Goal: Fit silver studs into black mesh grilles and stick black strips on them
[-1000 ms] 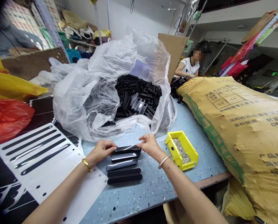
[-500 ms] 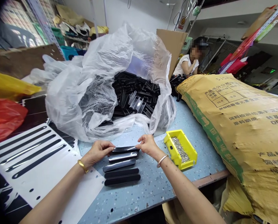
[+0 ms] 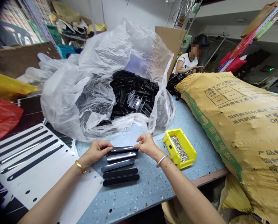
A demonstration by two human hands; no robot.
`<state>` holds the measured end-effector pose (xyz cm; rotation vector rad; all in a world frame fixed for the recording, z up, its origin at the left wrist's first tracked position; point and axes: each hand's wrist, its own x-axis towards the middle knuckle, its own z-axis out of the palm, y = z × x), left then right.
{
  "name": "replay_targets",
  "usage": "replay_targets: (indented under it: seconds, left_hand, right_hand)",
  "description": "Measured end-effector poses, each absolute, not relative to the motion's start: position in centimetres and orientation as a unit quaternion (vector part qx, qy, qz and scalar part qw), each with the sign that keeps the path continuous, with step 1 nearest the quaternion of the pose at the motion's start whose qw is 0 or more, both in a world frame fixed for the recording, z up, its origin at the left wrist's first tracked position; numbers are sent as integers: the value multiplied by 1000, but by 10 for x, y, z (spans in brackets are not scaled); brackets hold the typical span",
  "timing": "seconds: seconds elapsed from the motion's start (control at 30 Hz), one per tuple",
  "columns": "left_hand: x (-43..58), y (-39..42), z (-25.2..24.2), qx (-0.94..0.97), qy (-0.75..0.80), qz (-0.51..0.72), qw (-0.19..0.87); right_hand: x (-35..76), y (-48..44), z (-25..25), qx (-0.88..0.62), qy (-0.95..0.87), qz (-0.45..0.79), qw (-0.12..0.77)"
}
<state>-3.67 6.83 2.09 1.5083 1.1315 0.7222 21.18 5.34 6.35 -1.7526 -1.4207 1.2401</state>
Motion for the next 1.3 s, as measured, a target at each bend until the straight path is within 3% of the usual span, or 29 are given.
replay_targets:
  seconds: [0.8,1.3]
  left_hand:
    - [-37,67,24,630,477,291,539]
    - [-36,67,24,624,475,298,545]
  right_hand:
    - [211,55,46,-679,-582,378,240]
    - [211,49,54,-667,-581,399,241]
